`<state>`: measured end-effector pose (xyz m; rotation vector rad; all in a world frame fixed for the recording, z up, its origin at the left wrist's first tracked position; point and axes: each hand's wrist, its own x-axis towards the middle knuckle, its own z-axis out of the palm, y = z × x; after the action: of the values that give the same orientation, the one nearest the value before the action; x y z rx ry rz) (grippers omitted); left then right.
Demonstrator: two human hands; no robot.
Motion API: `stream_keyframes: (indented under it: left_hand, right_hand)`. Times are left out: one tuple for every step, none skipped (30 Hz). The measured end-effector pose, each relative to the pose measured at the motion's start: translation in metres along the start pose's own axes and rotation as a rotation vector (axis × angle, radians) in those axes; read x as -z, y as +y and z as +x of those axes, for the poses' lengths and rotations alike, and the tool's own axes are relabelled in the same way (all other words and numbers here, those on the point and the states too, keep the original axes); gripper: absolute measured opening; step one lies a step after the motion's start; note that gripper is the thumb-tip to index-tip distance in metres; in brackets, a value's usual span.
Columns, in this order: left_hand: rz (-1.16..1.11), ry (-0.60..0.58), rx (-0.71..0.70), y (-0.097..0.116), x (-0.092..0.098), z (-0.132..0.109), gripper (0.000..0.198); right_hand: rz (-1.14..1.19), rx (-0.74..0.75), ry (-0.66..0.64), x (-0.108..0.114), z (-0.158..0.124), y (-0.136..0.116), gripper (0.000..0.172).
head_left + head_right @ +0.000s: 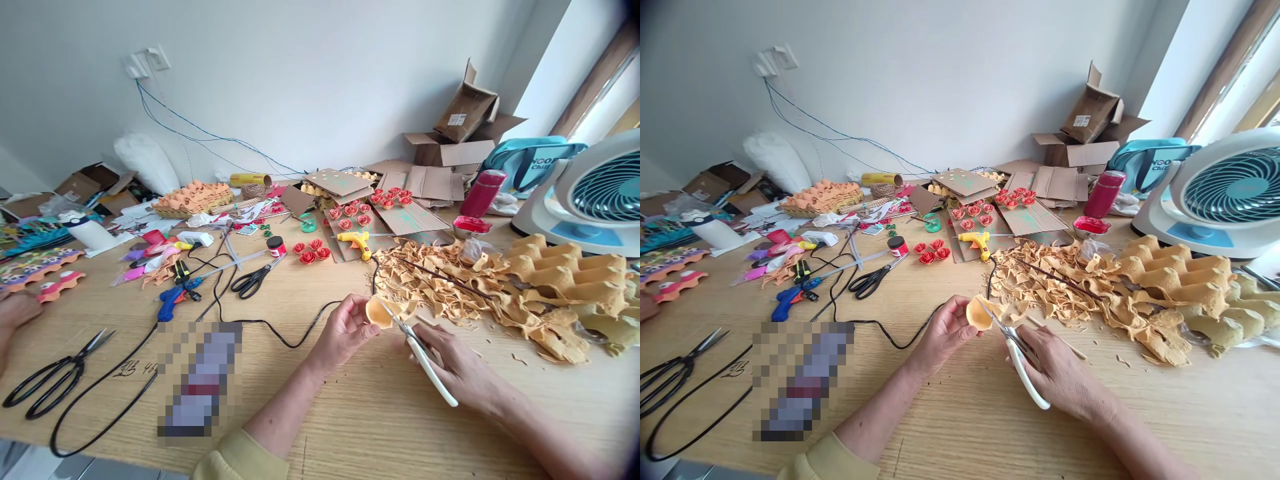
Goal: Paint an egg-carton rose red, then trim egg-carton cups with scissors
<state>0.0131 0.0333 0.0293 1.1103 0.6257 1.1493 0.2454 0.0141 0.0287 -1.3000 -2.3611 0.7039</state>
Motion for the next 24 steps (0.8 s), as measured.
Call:
stream_keyframes:
  left_hand:
    - [0.003, -0.010, 0.011, -0.001, 0.001, 0.000, 0.042]
    - [0.005, -0.017, 0.023, -0.002, 0.001, 0.001, 0.042]
    - [0.006, -0.025, 0.036, -0.003, 0.002, 0.001, 0.043]
    - [0.004, -0.032, 0.050, -0.004, 0.002, 0.001, 0.044]
    - [-0.001, -0.036, 0.064, -0.004, 0.002, 0.001, 0.045]
    - [-0.007, -0.038, 0.075, -0.004, 0.002, 0.001, 0.046]
    - [-0.014, -0.040, 0.083, -0.004, 0.002, 0.001, 0.046]
    - [-0.020, -0.043, 0.088, -0.004, 0.002, 0.001, 0.046]
    - [-0.025, -0.046, 0.090, -0.003, 0.002, 0.001, 0.047]
    - [-0.026, -0.051, 0.090, -0.003, 0.003, 0.001, 0.047]
    - [-0.026, -0.054, 0.088, -0.002, 0.003, 0.001, 0.047]
    - [-0.026, -0.056, 0.088, -0.001, 0.003, 0.000, 0.046]
    - [-0.028, -0.056, 0.086, -0.001, 0.003, 0.000, 0.046]
    - [-0.032, -0.056, 0.084, 0.000, 0.003, 0.000, 0.045]
    - [-0.036, -0.059, 0.085, 0.000, 0.003, 0.000, 0.045]
    - [-0.040, -0.065, 0.085, 0.001, 0.003, 0.000, 0.044]
    - [-0.044, -0.072, 0.085, 0.002, 0.003, 0.000, 0.044]
    - [-0.046, -0.081, 0.084, 0.003, 0.003, 0.000, 0.043]
    - [-0.046, -0.091, 0.082, 0.003, 0.003, 0.000, 0.042]
    - [-0.044, -0.101, 0.077, 0.004, 0.003, 0.000, 0.042]
    - [-0.041, -0.110, 0.070, 0.004, 0.004, 0.000, 0.041]
    - [-0.034, -0.122, 0.064, 0.005, 0.005, 0.000, 0.039]
    - [-0.022, -0.134, 0.059, 0.005, 0.006, 0.000, 0.038]
    - [-0.008, -0.144, 0.056, 0.005, 0.007, 0.000, 0.037]
  right_hand:
    - [-0.015, 0.008, 0.006, 0.001, 0.000, 0.000, 0.023]
    - [-0.027, 0.018, 0.013, 0.001, 0.000, 0.000, 0.023]
    - [-0.035, 0.027, 0.019, 0.001, 0.001, 0.000, 0.022]
    - [-0.041, 0.035, 0.026, 0.002, 0.001, 0.000, 0.022]
    - [-0.045, 0.041, 0.032, 0.002, 0.001, 0.001, 0.022]
    - [-0.049, 0.049, 0.037, 0.002, 0.000, 0.001, 0.022]
    - [-0.053, 0.057, 0.041, 0.002, 0.000, 0.002, 0.021]
    - [-0.058, 0.067, 0.043, 0.002, 0.000, 0.002, 0.021]
    - [-0.066, 0.077, 0.044, 0.003, 0.000, 0.003, 0.022]
    - [-0.075, 0.088, 0.042, 0.003, 0.000, 0.003, 0.023]
    - [-0.085, 0.098, 0.042, 0.003, 0.000, 0.004, 0.024]
    - [-0.094, 0.107, 0.044, 0.004, 0.000, 0.005, 0.025]
    - [-0.099, 0.115, 0.046, 0.004, 0.000, 0.005, 0.026]
    - [-0.101, 0.123, 0.049, 0.004, 0.000, 0.006, 0.028]
    - [-0.100, 0.129, 0.049, 0.004, 0.000, 0.006, 0.029]
    - [-0.096, 0.135, 0.050, 0.004, 0.000, 0.007, 0.029]
    - [-0.093, 0.139, 0.050, 0.005, 0.000, 0.007, 0.030]
    - [-0.091, 0.143, 0.050, 0.005, 0.000, 0.008, 0.031]
    - [-0.092, 0.147, 0.051, 0.005, -0.001, 0.009, 0.031]
    - [-0.095, 0.153, 0.051, 0.005, -0.001, 0.010, 0.032]
    - [-0.099, 0.161, 0.053, 0.005, -0.002, 0.011, 0.033]
    - [-0.103, 0.169, 0.055, 0.004, -0.002, 0.012, 0.034]
    - [-0.107, 0.177, 0.058, 0.004, -0.003, 0.013, 0.034]
    - [-0.111, 0.186, 0.061, 0.004, -0.004, 0.014, 0.034]
